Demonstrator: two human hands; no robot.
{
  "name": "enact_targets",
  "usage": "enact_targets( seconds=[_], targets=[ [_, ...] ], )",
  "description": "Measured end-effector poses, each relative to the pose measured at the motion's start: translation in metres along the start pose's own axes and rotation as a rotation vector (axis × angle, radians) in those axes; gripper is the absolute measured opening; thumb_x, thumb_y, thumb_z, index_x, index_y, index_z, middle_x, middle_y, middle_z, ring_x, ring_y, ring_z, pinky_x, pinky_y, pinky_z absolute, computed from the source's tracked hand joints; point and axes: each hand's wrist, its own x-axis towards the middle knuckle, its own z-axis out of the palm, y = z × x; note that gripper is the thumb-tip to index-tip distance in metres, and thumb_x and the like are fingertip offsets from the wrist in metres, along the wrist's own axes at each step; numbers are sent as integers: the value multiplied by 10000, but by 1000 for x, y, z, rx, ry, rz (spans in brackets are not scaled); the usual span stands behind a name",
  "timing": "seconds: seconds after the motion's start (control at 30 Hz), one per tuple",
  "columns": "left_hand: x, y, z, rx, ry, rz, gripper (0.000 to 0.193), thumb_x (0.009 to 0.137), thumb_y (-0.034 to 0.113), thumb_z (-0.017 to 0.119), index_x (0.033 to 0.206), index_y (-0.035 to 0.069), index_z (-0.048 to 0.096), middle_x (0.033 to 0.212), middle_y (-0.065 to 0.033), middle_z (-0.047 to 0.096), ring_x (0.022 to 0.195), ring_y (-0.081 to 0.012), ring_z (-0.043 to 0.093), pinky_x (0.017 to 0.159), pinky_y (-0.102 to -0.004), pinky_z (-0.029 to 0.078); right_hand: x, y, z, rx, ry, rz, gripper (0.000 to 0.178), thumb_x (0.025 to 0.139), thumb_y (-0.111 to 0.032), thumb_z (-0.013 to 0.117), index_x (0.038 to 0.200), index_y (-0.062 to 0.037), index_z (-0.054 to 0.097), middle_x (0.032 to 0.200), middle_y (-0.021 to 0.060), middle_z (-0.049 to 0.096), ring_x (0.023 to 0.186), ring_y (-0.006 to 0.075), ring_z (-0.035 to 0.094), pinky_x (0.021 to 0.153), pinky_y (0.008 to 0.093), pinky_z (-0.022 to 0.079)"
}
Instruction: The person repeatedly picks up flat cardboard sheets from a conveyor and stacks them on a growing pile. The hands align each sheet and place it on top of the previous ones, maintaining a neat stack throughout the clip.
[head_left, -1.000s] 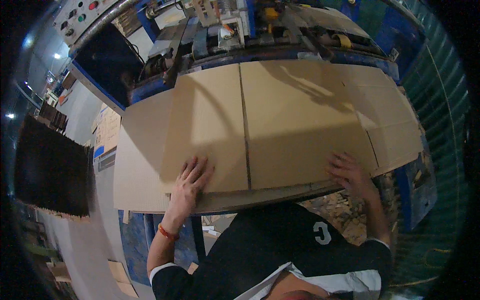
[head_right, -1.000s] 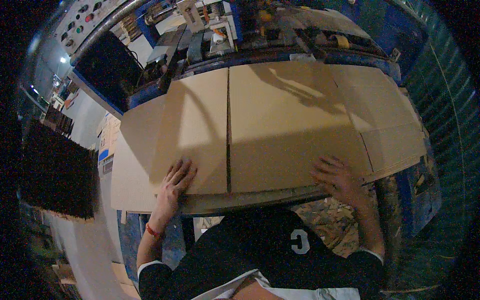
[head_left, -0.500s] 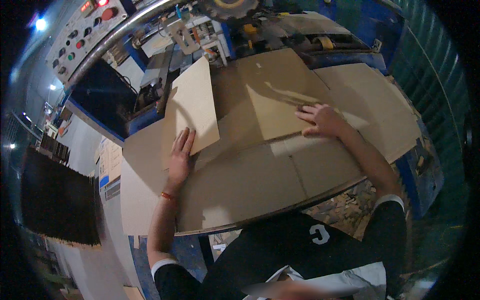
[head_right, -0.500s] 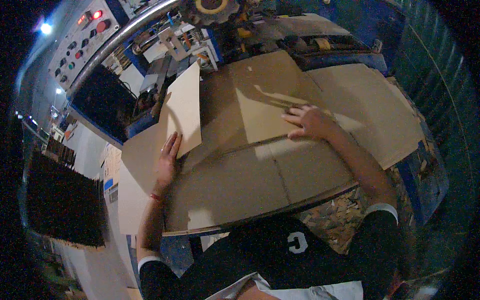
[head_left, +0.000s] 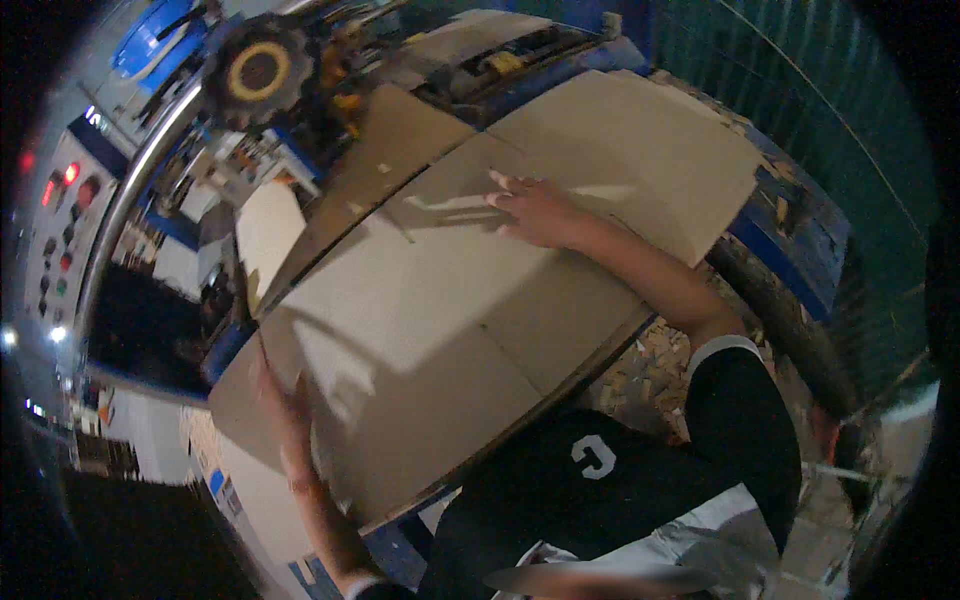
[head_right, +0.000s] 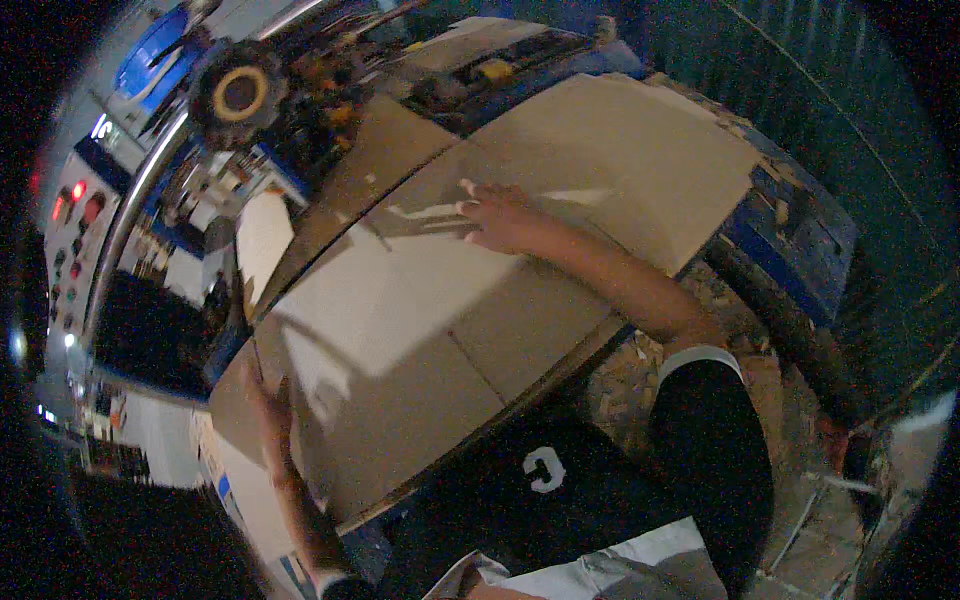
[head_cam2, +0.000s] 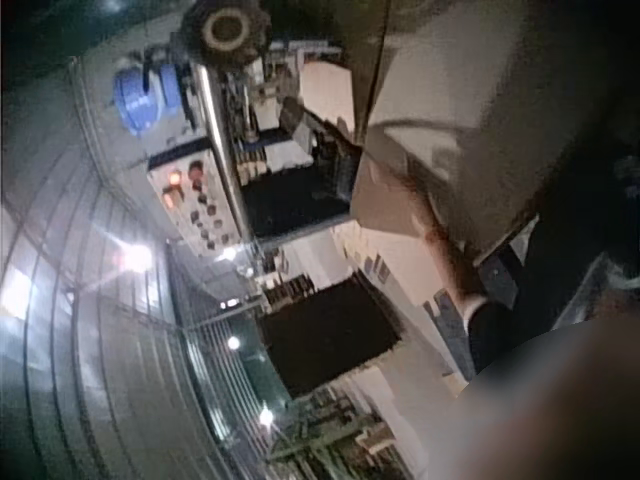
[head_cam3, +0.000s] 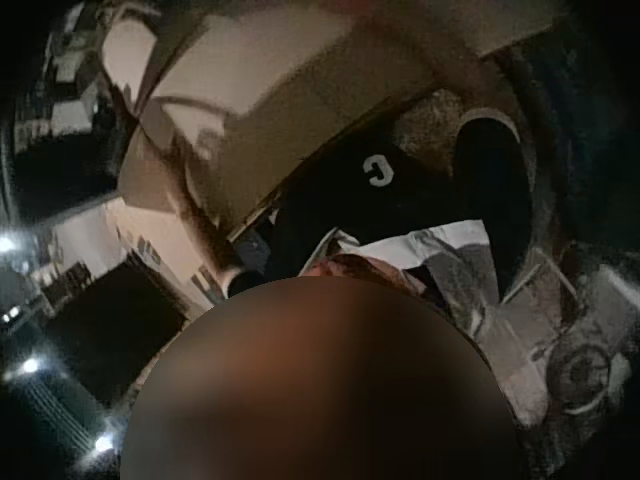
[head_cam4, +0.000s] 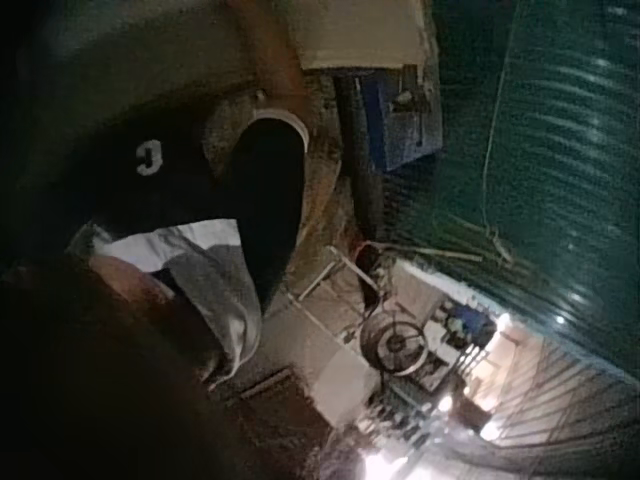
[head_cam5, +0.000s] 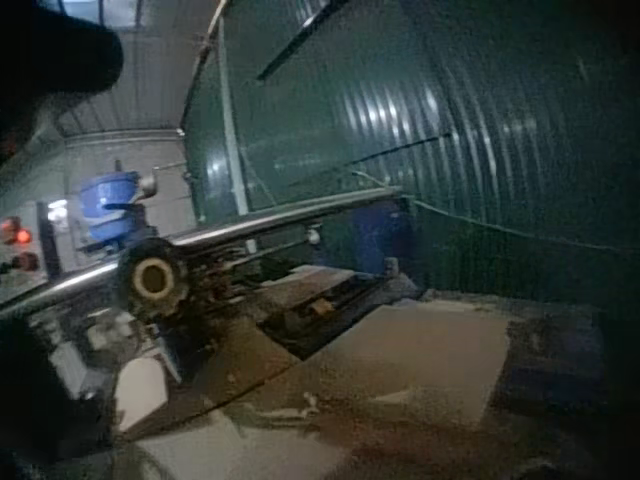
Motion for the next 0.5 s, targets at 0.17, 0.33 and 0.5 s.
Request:
enact_targets(
  seconds=[0.17, 0.33, 0.5],
  targets=[
    [-115, -28, -81, 193, 64, -617, 620, 833, 300, 602, 1317, -5, 362, 1219, -253, 487, 1010, -358, 553, 864, -356, 430, -132, 80, -42, -62, 275, 710, 520, 816, -411, 557, 1194, -55, 530, 1311, 166, 438, 1220, 379, 373, 1047, 449, 255],
    [-167, -47, -67, 459, 52, -954, 629, 833, 390, 555, 1319, 30, 380, 1214, -223, 499, 1025, -340, 549, 861, -369, 429, -181, 114, -23, -313, 417, 953, 601, 802, -404, 573, 1287, -76, 439, 1341, 157, 416, 1254, 410, 327, 1056, 480, 219],
    [-176, -60, -68, 546, 112, -1110, 650, 833, 481, 507, 1321, 65, 397, 1209, -193, 511, 1039, -322, 546, 857, -382, 429, -151, 116, -19, -148, 403, 973, 636, 780, -364, 598, 1326, -112, 394, 1348, 138, 419, 1259, 432, 312, 1058, 510, 190]
  ],
)
